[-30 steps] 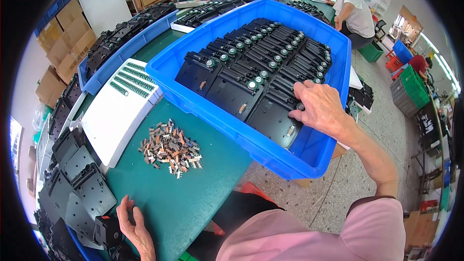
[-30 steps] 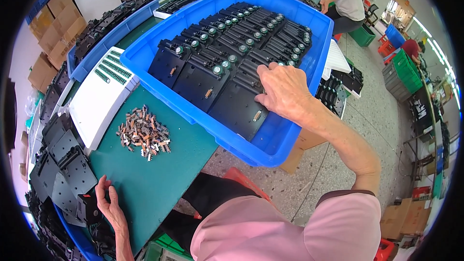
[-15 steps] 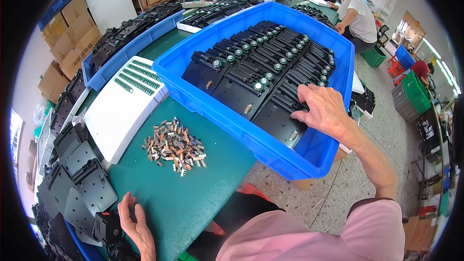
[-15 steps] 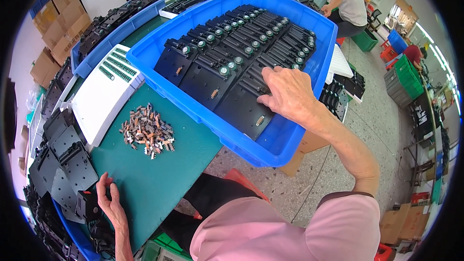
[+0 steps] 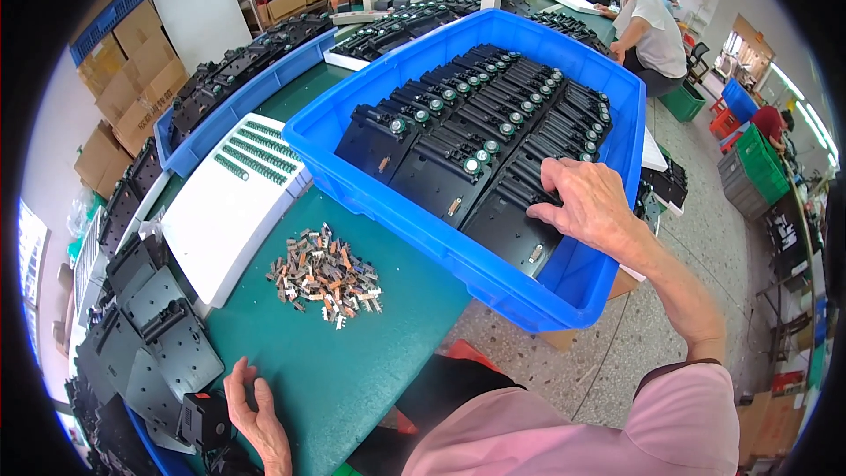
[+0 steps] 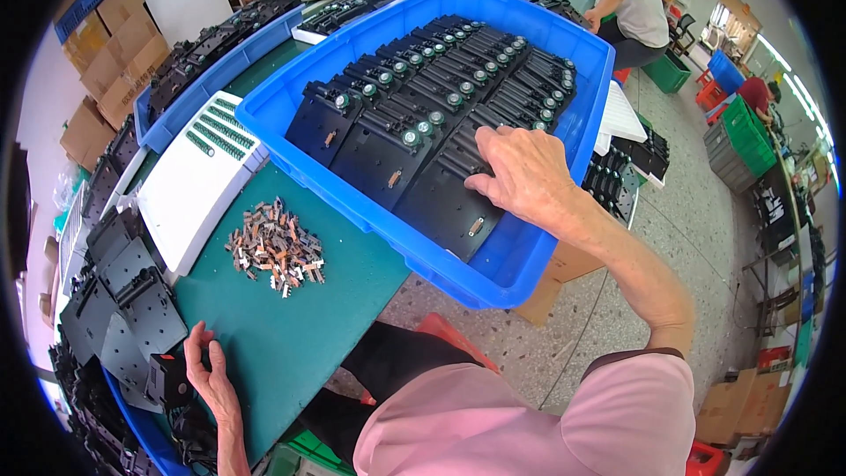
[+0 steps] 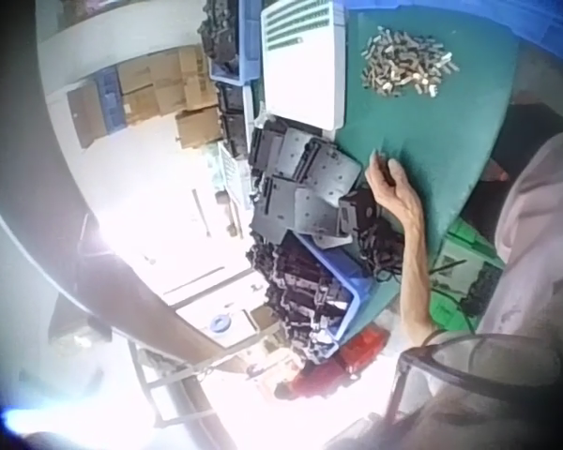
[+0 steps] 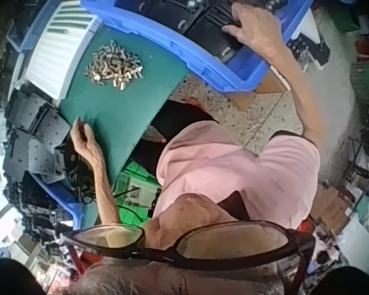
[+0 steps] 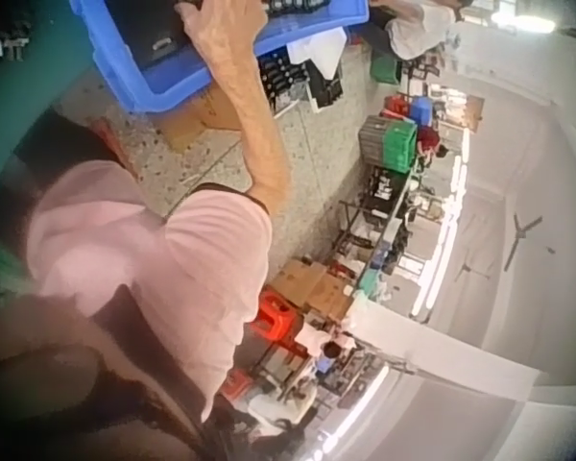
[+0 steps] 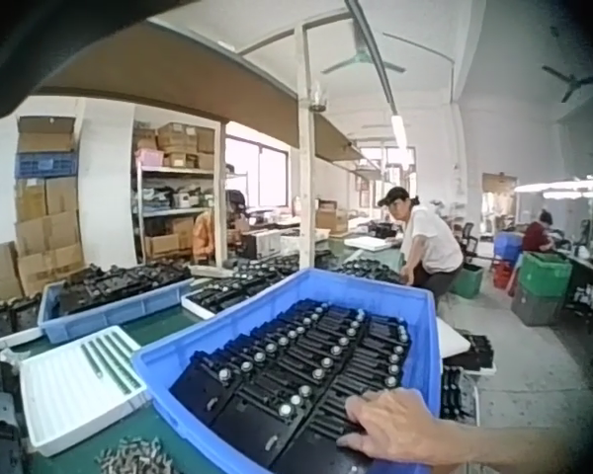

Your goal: The person picks up a plastic panel, retrieves a battery from a tray, and presses it into the panel. They then select a metal contact from a pile, fit it into the panel, and place the completed assembly into a blue bin, repeating the process.

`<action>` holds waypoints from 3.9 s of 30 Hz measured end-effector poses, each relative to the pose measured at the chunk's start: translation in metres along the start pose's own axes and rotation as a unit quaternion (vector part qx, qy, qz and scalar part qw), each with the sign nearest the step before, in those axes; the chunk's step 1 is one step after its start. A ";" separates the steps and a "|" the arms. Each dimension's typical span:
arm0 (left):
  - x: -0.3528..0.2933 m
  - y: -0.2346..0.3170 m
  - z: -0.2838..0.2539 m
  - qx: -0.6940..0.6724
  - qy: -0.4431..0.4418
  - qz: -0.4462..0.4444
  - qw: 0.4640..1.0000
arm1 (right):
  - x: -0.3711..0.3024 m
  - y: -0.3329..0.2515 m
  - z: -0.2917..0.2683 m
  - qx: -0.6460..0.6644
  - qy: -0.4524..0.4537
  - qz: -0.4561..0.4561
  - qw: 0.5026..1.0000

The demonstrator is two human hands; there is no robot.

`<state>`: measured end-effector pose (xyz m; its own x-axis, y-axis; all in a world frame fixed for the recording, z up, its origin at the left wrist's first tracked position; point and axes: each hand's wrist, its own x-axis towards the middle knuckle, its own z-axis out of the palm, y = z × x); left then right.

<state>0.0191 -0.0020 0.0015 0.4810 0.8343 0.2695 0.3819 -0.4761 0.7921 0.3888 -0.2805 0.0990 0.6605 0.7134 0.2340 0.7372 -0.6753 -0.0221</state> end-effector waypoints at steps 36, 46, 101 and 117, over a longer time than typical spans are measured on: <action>0.001 -0.004 -0.004 0.066 0.010 0.082 0.994 | 0.150 -0.447 0.093 0.278 -0.041 -0.515 0.810; 0.001 -0.004 -0.003 0.083 0.025 0.091 0.992 | 0.172 -0.417 0.056 0.262 0.170 -0.601 0.736; 0.006 0.000 0.003 0.132 -0.005 0.098 0.986 | 0.320 -0.306 0.110 0.159 -0.060 -0.305 0.937; 0.004 0.000 0.008 0.166 0.012 0.103 0.981 | 0.088 -0.300 0.068 0.384 -0.376 -0.372 0.757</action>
<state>0.0275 -0.0010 -0.0022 0.5581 0.7147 0.4216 0.5161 -0.6968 0.4980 0.2351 -0.0022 0.0598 -0.2975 0.9422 -0.1538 0.6194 0.0679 -0.7822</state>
